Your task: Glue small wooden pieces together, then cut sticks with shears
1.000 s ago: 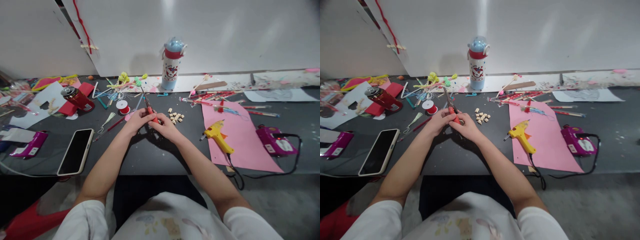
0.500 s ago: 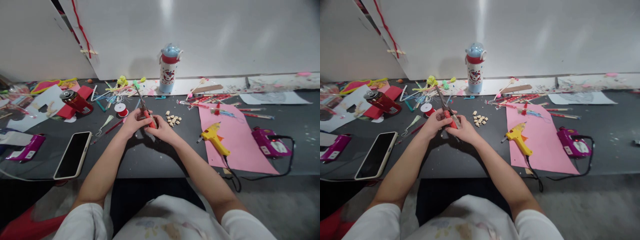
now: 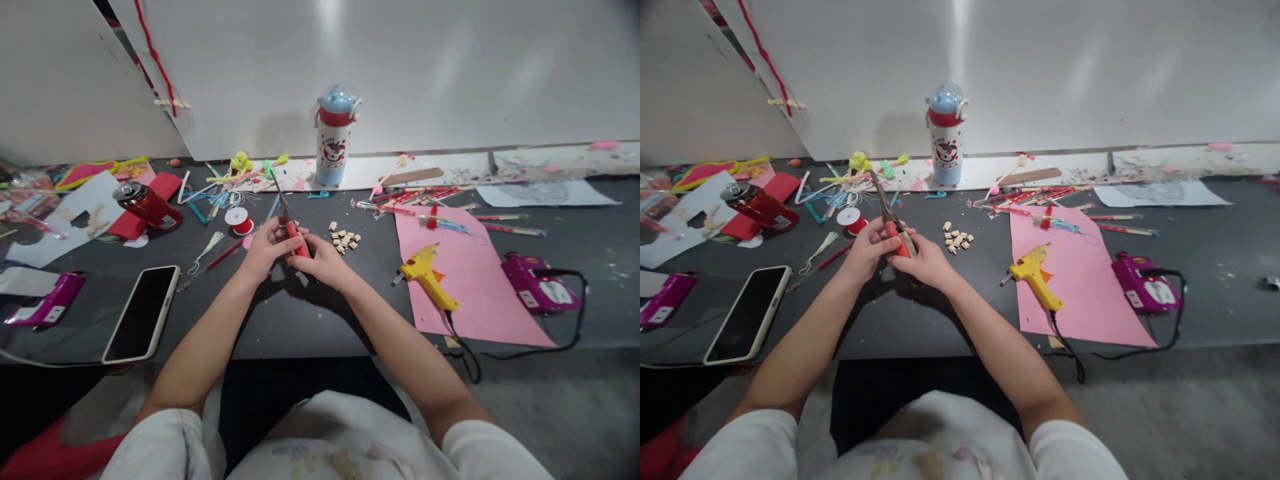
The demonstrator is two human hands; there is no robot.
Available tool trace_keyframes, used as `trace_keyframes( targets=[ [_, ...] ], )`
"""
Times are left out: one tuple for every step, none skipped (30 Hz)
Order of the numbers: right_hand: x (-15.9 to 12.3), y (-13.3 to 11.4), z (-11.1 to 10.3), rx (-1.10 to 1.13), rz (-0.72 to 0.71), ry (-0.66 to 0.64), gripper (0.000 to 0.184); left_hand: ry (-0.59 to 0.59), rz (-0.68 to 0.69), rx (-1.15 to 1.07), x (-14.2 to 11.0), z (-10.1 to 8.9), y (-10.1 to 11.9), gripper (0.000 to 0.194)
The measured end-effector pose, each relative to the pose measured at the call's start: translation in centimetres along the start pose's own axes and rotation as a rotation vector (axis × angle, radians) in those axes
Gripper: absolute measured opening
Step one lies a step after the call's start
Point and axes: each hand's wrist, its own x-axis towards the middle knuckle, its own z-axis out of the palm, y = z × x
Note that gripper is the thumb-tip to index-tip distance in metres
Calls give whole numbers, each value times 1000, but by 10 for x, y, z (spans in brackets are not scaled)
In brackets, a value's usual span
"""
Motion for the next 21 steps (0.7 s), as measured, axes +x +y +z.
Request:
trace_keyframes(
  targets=[
    [0,0,0,4,-1,1,46,6,1,1,0,0,0,52],
    [0,1,0,8,-3,1,46,12,2,7,0,0,0,52],
    [0,1,1,11,-7,2,46,17,3,14,0,0,-1,52],
    [0,1,1,14,-10,3,46,21,4,23,0,0,-1,52],
    [0,1,1,15,-10,7,45,25,6,31,0,0,-1,52],
    [0,0,1,16,-9,10,45,27,8,38,0,0,-1,52],
    [0,0,1,16,-6,11,44,29,11,42,0,0,-1,52],
    [-1,0,1,17,-2,10,43,29,12,42,0,0,-1,53],
    [-1,0,1,18,3,7,43,29,12,40,0,0,-1,53],
    [-1,-1,0,19,7,2,42,29,12,38,0,-1,-1,53],
    [-1,-1,0,19,10,-1,43,30,12,37,0,-1,-2,53],
    [-1,-1,0,16,14,-4,43,28,9,37,1,-1,-2,53],
    [-1,-2,-1,12,19,-6,43,23,2,38,1,-1,-2,53],
    [-1,-2,-1,6,27,-8,43,13,-9,42,2,-1,-2,53],
    [-1,-3,-1,2,38,-10,43,2,-28,45,3,-1,-2,54],
    [-1,-4,-1,-2,52,-13,42,-3,-50,47,4,-1,-2,56],
    [-1,-5,-1,-6,67,-16,41,-4,-73,46,5,-1,-2,58],
    [-2,-6,-1,-11,82,-16,41,8,-94,42,7,-3,-2,61],
    [-2,-7,0,-20,97,-10,42,39,-112,36,9,-5,-2,64],
    [-3,-8,0,-33,110,-2,42,82,-121,29,12,-8,-2,66],
    [-3,-9,0,-47,120,6,43,140,-117,22,15,-11,-2,68]
  ],
)
